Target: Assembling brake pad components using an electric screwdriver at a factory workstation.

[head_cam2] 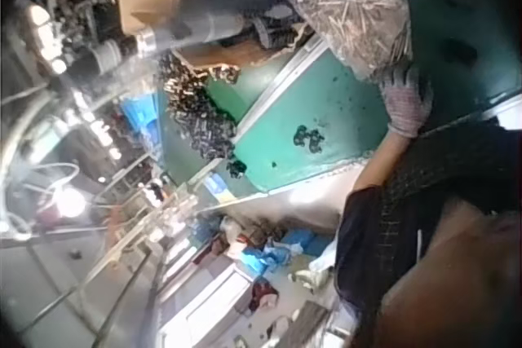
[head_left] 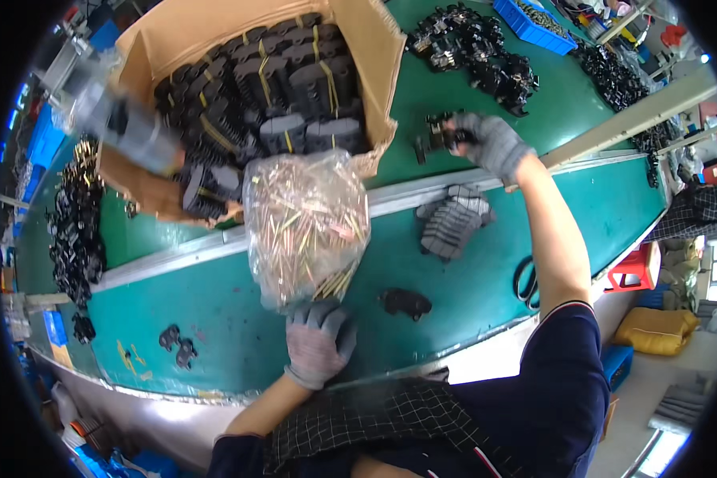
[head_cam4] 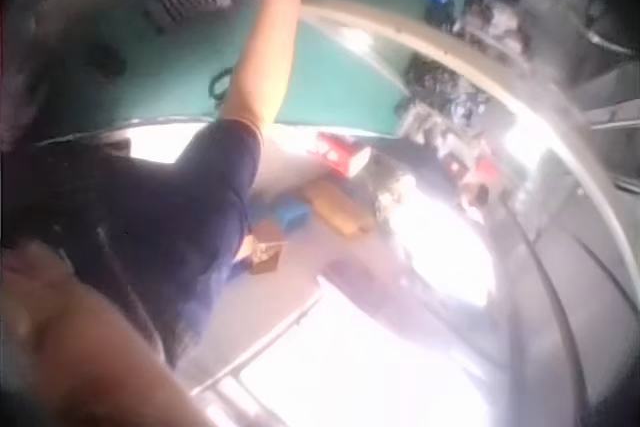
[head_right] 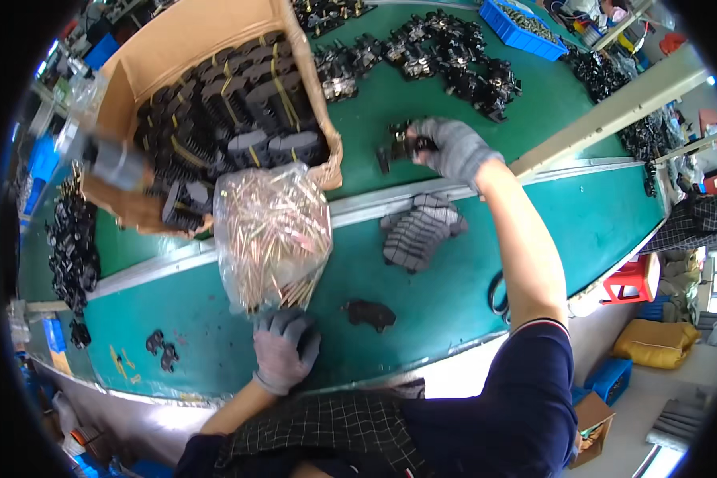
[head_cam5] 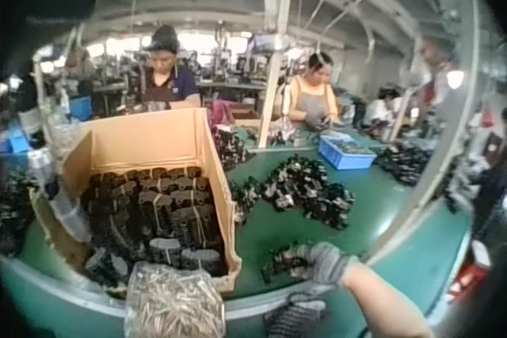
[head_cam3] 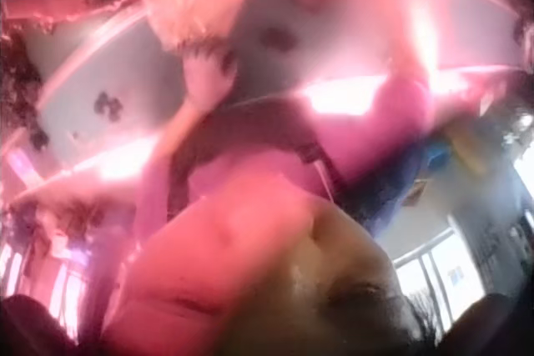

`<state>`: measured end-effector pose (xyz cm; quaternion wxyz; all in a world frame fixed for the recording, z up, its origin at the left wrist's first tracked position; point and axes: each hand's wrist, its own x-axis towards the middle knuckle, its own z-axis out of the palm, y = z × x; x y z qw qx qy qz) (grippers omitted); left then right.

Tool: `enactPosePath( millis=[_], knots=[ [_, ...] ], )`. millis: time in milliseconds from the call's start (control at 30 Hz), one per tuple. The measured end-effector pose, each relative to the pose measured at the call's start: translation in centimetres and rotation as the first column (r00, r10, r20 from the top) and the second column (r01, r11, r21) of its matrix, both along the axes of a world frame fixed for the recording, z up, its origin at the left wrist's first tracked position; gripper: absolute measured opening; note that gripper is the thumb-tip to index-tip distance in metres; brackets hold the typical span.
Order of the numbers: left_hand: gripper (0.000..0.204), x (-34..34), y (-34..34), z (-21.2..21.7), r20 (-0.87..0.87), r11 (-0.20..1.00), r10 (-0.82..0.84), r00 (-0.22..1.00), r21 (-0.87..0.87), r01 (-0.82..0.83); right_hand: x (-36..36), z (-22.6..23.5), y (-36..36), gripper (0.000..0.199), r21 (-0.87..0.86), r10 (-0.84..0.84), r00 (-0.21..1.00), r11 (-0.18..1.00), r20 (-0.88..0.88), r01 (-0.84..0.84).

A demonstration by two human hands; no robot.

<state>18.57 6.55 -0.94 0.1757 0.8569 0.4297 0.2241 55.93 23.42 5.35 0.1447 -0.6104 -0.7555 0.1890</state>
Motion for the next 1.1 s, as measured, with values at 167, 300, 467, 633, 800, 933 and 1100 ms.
enactPosePath(
  millis=[167,300,467,633,800,933,1100],
  knots=[
    [0.042,-1.1,0.5,-0.5,0.247,0.992,0.072,0.966,0.086,-0.096,-8.9,2.1,-8.8,0.042,-0.037,0.530,0.813,0.832,-0.240,-0.554],
    [0.046,-3.8,0.9,1.9,0.222,0.985,-0.120,0.968,0.151,0.088,-17.9,0.4,-12.3,0.043,-0.143,0.760,0.632,0.616,-0.150,-0.775],
    [0.046,-7.8,-0.9,2.0,0.043,0.975,-0.216,0.975,-0.037,0.218,-18.0,-2.8,-15.5,0.040,0.005,0.283,0.821,0.946,-0.496,-0.323],
    [0.043,-8.4,-2.8,2.5,-0.266,0.975,-0.218,0.939,-0.091,0.201,-14.2,-5.1,-20.4,0.047,-0.009,-0.228,0.954,0.972,0.195,0.234],
    [0.040,-3.9,-2.8,2.2,-0.264,0.979,0.117,0.958,-0.131,-0.155,-14.2,-6.2,-20.5,0.040,0.265,-0.110,0.952,0.964,0.284,0.032],
    [0.037,-3.0,-3.6,3.0,-0.057,0.979,0.182,0.982,-0.086,-0.186,-15.3,-6.3,-22.3,0.035,0.249,0.092,0.986,0.961,0.136,-0.124],
    [0.035,-4.9,-5.6,0.8,0.088,0.990,0.039,0.995,-0.137,-0.027,-19.6,-7.3,-23.9,0.035,0.368,0.367,0.922,0.846,0.125,-0.387]
  ],
)
